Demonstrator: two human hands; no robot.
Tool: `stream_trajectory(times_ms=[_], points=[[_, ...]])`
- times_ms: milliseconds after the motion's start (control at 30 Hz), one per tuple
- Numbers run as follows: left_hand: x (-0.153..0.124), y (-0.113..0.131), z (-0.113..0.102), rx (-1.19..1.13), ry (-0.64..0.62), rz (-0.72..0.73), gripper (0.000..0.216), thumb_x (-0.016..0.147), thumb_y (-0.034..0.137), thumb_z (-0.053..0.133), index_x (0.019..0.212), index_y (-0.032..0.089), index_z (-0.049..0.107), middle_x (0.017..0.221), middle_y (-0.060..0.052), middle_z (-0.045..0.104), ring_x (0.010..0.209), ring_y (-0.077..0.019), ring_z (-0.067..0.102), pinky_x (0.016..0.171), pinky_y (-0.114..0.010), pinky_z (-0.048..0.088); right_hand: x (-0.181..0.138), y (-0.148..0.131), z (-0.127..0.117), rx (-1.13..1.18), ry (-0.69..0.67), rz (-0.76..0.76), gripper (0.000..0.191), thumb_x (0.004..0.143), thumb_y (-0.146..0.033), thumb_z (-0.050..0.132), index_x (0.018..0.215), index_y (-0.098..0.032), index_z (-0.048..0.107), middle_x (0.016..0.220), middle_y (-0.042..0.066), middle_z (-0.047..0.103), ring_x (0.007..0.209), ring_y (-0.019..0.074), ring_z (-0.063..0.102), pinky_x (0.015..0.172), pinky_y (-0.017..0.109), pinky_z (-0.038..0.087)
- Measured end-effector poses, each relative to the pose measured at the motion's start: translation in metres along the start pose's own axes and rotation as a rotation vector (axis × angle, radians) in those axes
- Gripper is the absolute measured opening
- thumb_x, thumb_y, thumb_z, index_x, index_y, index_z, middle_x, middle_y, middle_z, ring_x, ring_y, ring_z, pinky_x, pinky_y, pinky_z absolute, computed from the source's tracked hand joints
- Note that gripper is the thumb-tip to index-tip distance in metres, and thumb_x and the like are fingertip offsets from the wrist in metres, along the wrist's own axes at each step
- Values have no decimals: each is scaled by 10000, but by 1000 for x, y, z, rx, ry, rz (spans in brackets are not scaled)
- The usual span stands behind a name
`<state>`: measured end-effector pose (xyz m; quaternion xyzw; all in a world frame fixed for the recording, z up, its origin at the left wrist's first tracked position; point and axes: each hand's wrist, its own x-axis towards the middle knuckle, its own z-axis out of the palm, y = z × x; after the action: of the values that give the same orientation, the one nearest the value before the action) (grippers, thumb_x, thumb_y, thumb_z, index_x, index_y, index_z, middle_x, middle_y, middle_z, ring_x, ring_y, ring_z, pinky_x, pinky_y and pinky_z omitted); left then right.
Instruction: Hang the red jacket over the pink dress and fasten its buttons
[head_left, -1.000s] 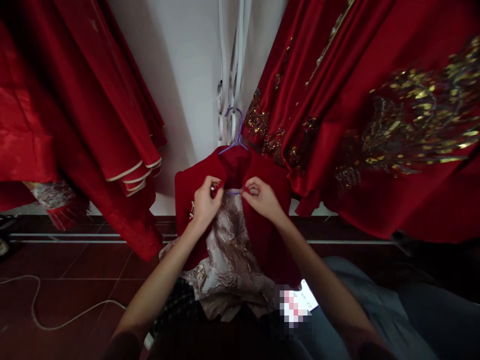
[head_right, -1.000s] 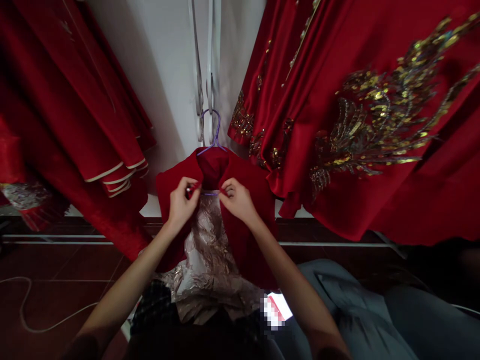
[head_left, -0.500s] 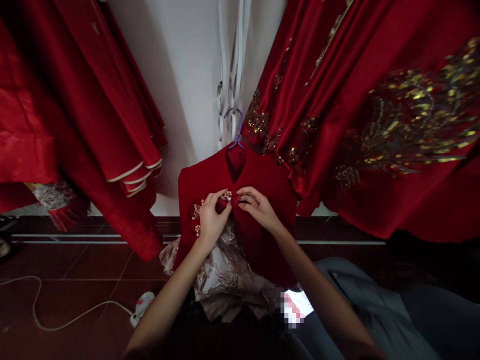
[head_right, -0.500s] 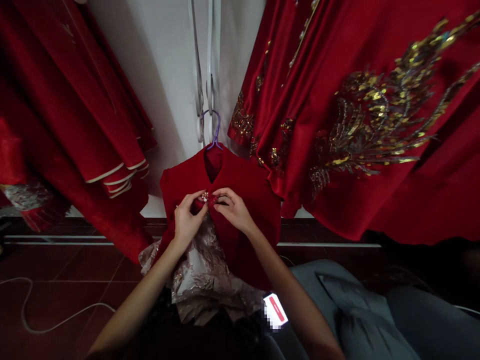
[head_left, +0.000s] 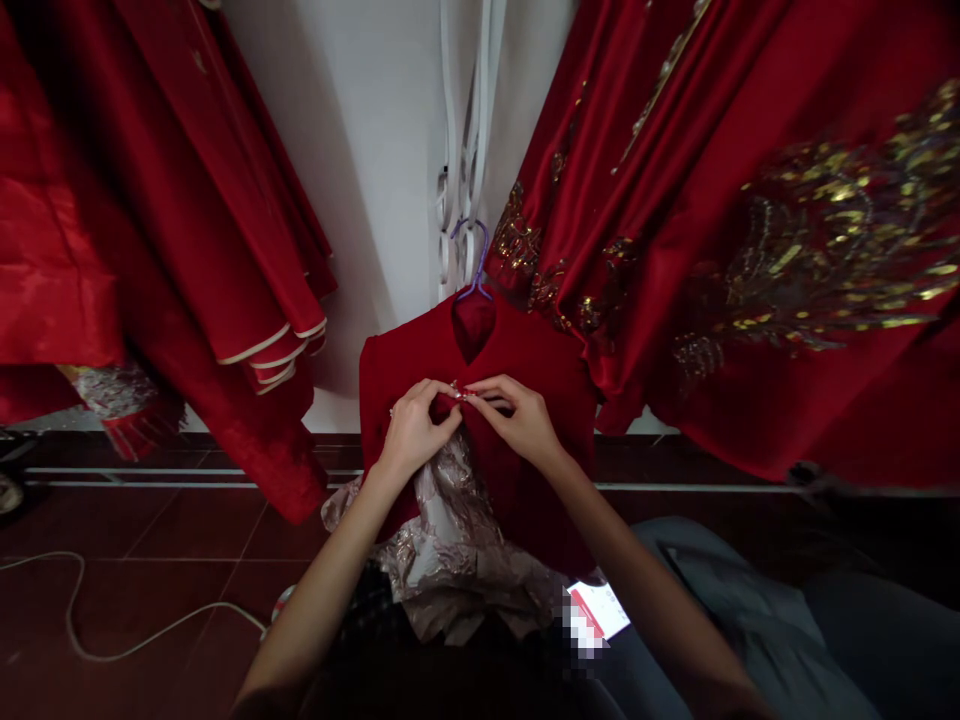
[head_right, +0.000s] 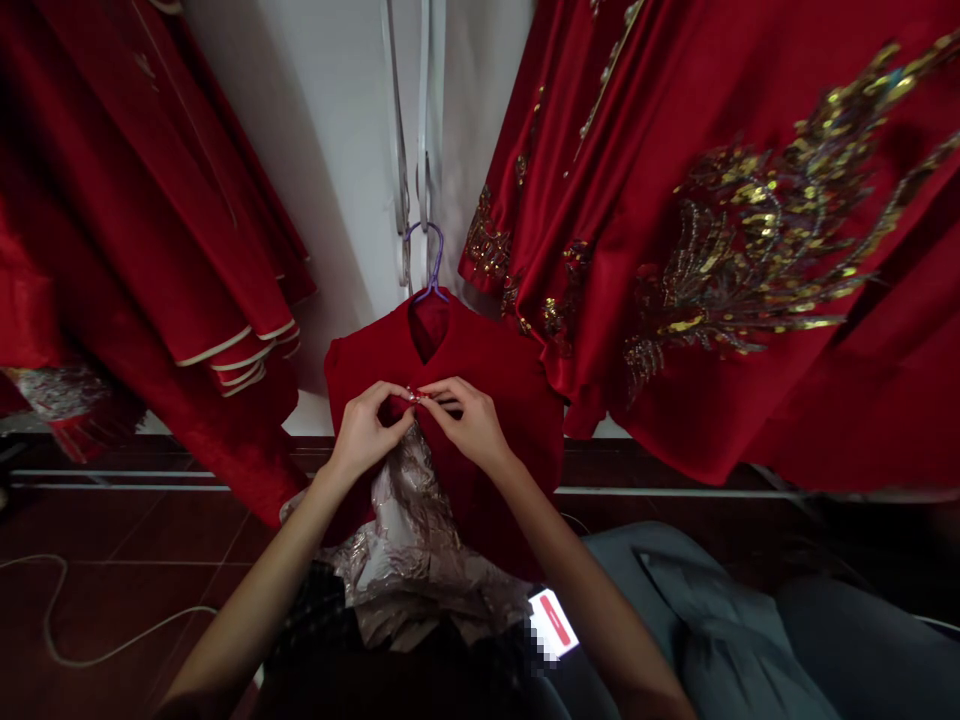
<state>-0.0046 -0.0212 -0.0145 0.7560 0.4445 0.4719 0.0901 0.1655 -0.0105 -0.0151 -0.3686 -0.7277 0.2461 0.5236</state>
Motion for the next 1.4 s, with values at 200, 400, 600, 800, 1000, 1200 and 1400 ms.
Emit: stream_trajectory(times_ms=[200, 400, 600, 800, 1000, 1200, 1400], points=[[4, 6, -8, 49, -85, 85, 66, 812, 241, 528, 864, 214, 558, 867, -23, 611, 835, -163, 587, 779, -284, 458, -2, -6, -1, -23, 26, -47, 206, 811, -348, 604, 968, -252, 695, 939, 46, 659, 853, 178, 650, 727, 330, 585], [9, 1, -7, 84, -134, 131, 64, 811, 235, 522, 855, 203, 557, 858, -23, 607, 812, -157, 574, 752, -276, 459, -3, -4, 2, 5, 59, -29, 228, 803, -349, 612, 1007, -289, 696, 961, 43, 638, 867, 181, 640, 715, 332, 605], [7, 1, -6, 121, -158, 134, 87, 811, 211, 512, 887, 203, 554, 875, -23, 602, 814, -157, 576, 743, -272, 457, -3, -1, 4, 50, 42, -7, 259, 775, -357, 644, 1021, -288, 689, 970, 41, 606, 867, 173, 634, 745, 334, 611], [12, 0, -10, 257, -265, 213, 78, 836, 213, 483, 857, 199, 557, 846, -28, 595, 818, -170, 570, 684, -262, 435, -3, 3, 2, -5, -7, -37, 254, 799, -307, 609, 1040, -254, 670, 981, 47, 594, 863, 167, 626, 780, 333, 594], [12, 0, -6, 57, -277, 204, 111, 867, 244, 473, 894, 203, 573, 891, -22, 605, 826, -147, 578, 728, -252, 443, -6, 3, 11, -124, 31, -110, 318, 824, -193, 512, 1135, -238, 554, 1074, 73, 517, 977, 180, 566, 850, 346, 524], [-17, -15, -1, -47, -227, -22, 410, 797, 213, 566, 1191, 239, 455, 1083, -36, 586, 833, -136, 593, 719, -259, 479, -37, 19, 17, -141, 88, 100, 563, 724, -194, 592, 1216, -203, 317, 1147, 109, 477, 801, 150, 578, 720, 321, 513], [-35, -29, -31, 385, -303, -133, 168, 773, 333, 585, 882, 205, 586, 846, -62, 611, 850, -239, 560, 715, -343, 429, -63, 19, -18, -161, -74, 317, 228, 774, -260, 567, 957, -210, 440, 795, 4, 549, 694, 139, 554, 660, 283, 451]])
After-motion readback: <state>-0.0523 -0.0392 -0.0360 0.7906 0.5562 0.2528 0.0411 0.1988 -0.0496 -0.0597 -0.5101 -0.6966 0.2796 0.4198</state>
